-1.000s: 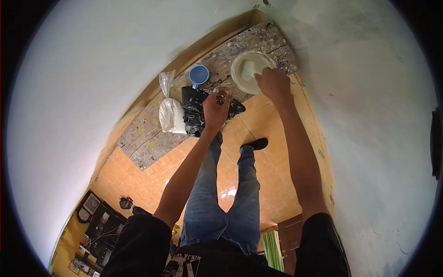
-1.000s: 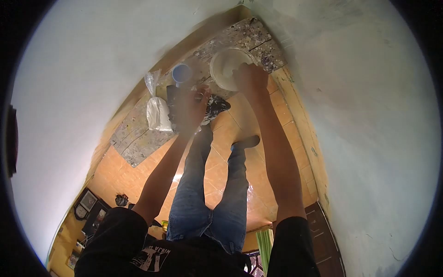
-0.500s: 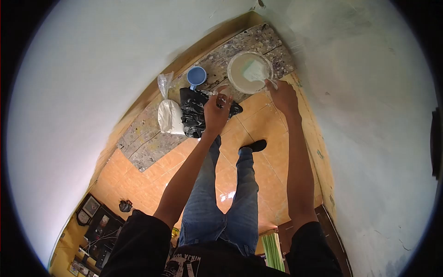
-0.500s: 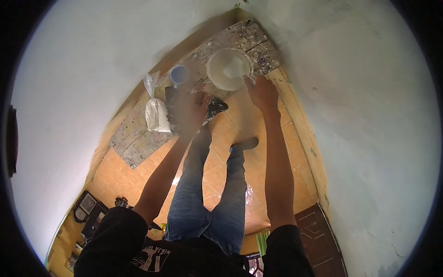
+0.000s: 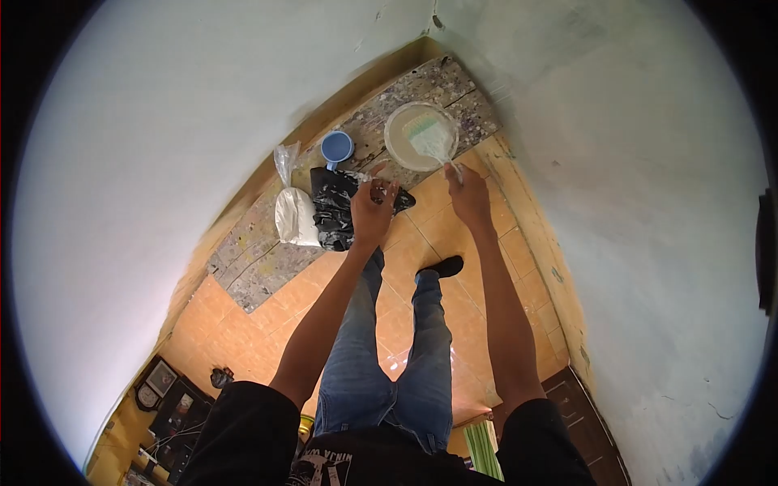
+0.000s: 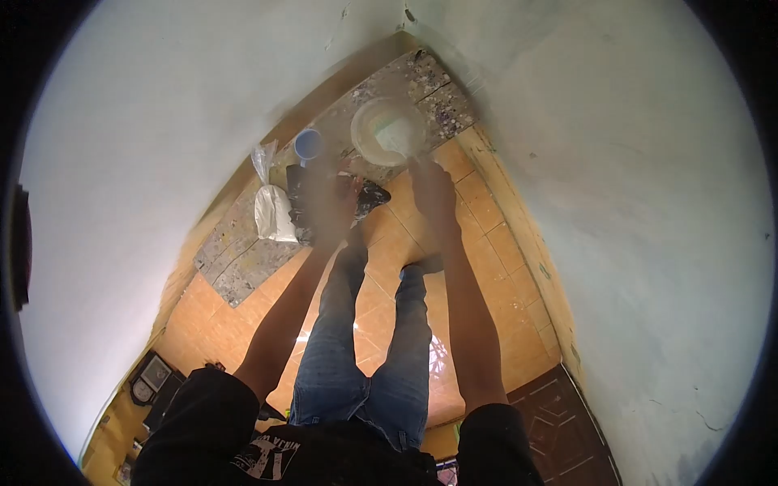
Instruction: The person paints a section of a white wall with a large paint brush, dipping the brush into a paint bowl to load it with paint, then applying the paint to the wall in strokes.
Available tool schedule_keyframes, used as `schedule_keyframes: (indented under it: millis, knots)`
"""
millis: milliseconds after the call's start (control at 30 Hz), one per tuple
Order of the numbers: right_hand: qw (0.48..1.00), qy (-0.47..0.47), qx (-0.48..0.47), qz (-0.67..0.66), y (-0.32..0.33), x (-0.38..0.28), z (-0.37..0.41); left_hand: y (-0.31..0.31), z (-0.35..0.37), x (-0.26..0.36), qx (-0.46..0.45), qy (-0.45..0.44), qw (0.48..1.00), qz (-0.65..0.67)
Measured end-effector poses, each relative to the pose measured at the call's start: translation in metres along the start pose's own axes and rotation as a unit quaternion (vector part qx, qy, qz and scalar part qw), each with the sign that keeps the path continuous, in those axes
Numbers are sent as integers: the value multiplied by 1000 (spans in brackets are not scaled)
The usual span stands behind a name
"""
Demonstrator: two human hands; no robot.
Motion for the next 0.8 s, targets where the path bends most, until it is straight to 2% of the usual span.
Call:
schedule_keyframes:
  millis: [67,167,300,367,400,433,467,533,633,733,800]
  knots:
    - [998,-48,-32,-8,-2,1,4,-10,5,-11,-1,-15,1000,-11]
    - [997,-67,-20,-21,-3,1,13,-14,15,-11,2,-35,999,-5]
    - [995,-87,34,46,-7,1,21,-23,27,-16,-39,42,997,50]
    - [992,-112,41,35,-7,-7,22,-23,29,-6,-22,-52,998,-25]
    - [991,-126,41,29,-9,-6,22,-22,30,-7,-22,-63,997,-30]
    - [993,-96,66,36,-13,-3,21,-22,31,-7,-21,-74,996,-35]
    - [994,-86,59,-15,-18,6,24,-21,32,-8,-21,-84,995,-40]
    - [990,-68,47,-115,-8,-3,33,-14,34,0,-38,-8,999,32]
    - [945,-28,51,-323,25,-31,68,-5,37,10,-43,-42,998,4]
    - [893,-82,34,-441,61,-52,116,11,50,37,-28,-115,991,59]
    - [871,-65,45,-485,101,-73,150,25,70,70,-64,-68,993,66]
Point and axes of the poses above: each hand's wrist, its own z-axis away from the middle knuckle, its own y-axis out of the back of the hand, x = y × z, the point moved 6 cm from there along -z, towards the middle knuckle, and after that the axes turned 3 degrees about -z, right-handed, at the moved point
